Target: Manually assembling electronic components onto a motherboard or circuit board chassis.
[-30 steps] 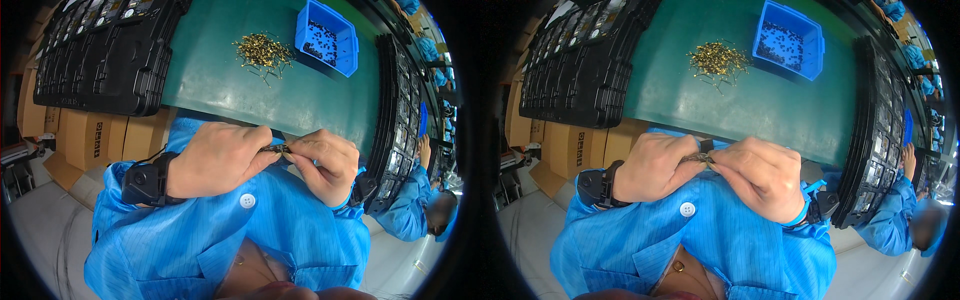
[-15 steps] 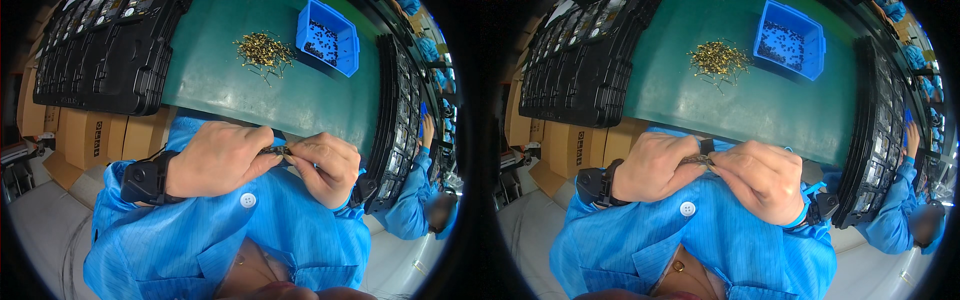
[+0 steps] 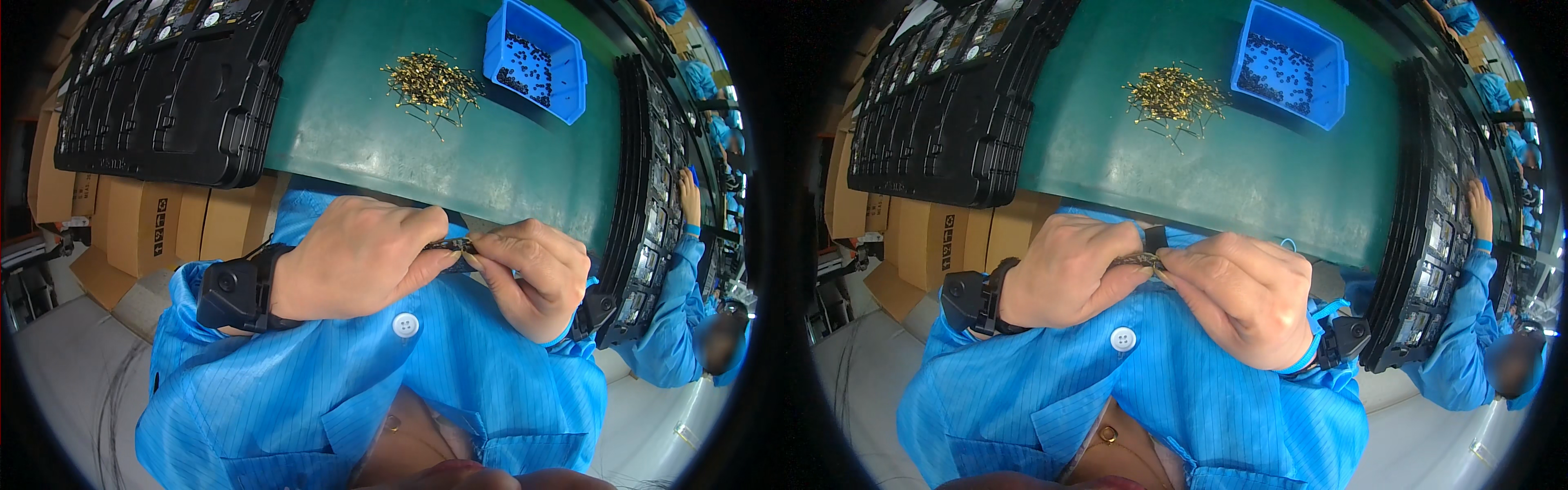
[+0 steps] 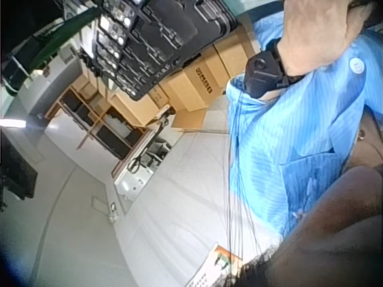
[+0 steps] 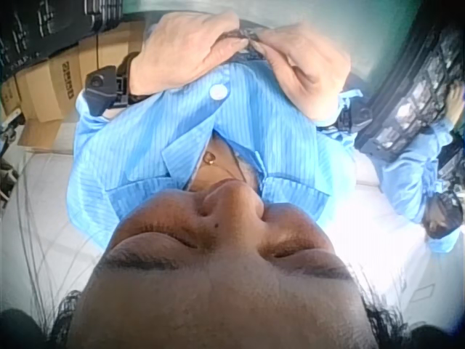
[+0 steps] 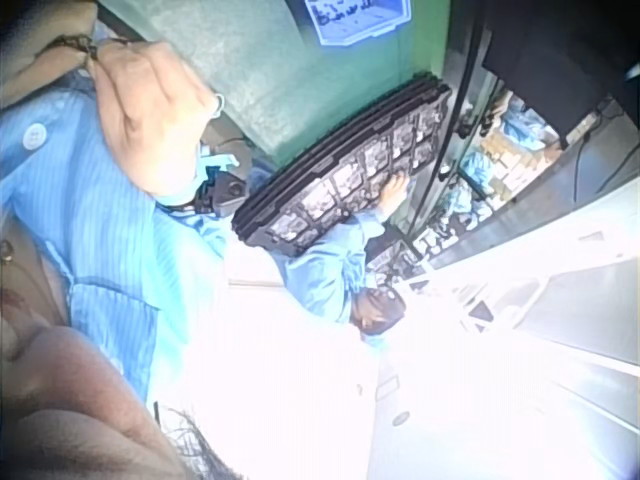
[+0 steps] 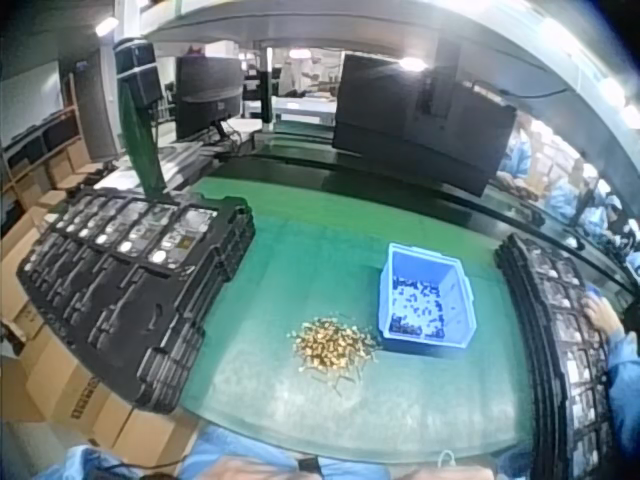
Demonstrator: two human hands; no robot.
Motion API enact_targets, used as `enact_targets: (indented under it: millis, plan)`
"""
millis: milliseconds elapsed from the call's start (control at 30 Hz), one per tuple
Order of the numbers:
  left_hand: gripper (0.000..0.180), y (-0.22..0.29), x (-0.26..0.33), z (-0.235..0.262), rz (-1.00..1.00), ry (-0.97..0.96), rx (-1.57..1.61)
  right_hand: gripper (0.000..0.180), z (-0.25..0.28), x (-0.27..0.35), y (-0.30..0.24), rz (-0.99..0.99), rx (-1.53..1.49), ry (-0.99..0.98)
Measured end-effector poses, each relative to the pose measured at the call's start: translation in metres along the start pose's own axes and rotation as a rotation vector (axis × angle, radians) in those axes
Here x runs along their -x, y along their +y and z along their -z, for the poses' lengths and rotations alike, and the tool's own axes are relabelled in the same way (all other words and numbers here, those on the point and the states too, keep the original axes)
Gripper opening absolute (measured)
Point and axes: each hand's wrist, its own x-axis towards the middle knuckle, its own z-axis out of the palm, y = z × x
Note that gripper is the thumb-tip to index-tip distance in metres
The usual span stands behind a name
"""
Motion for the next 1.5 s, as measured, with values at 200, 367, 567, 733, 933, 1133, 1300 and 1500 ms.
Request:
enact_targets:
  millis: [200,367,567,733,933,1133,1300,1500]
  plan:
    - [0.019,0.0,0.0,-0.001,0.006,-0.001,-0.004,0.02,0.002,-0.001,-0.002,-0.005,0.02,-0.007]
    - [0.019,-0.002,-0.001,-0.001,0.0,-0.009,0.006,0.019,0.002,-0.001,-0.001,-0.001,0.021,-0.004]
    - [0.018,-0.002,0.0,0.002,0.032,-0.042,0.028,0.019,0.003,-0.003,0.001,-0.071,-0.092,-0.057]
    - [0.018,-0.003,0.0,0.001,0.017,-0.033,0.029,0.018,0.003,-0.003,0.0,-0.073,-0.067,-0.072]
    - [0.018,-0.003,0.0,-0.001,0.021,-0.034,0.024,0.019,0.002,-0.002,0.0,-0.066,-0.052,-0.05]
    - [0.017,-0.004,-0.002,0.0,0.02,-0.031,0.046,0.019,0.002,-0.003,0.0,-0.053,-0.044,-0.032]
    - [0.016,-0.008,-0.002,0.002,-0.001,-0.064,0.108,0.013,0.007,-0.004,0.007,-0.185,-0.225,-0.159]
    - [0.017,-0.013,-0.003,-0.001,0.05,-0.08,0.201,0.005,0.0,-0.003,0.039,-0.239,-0.624,-0.212]
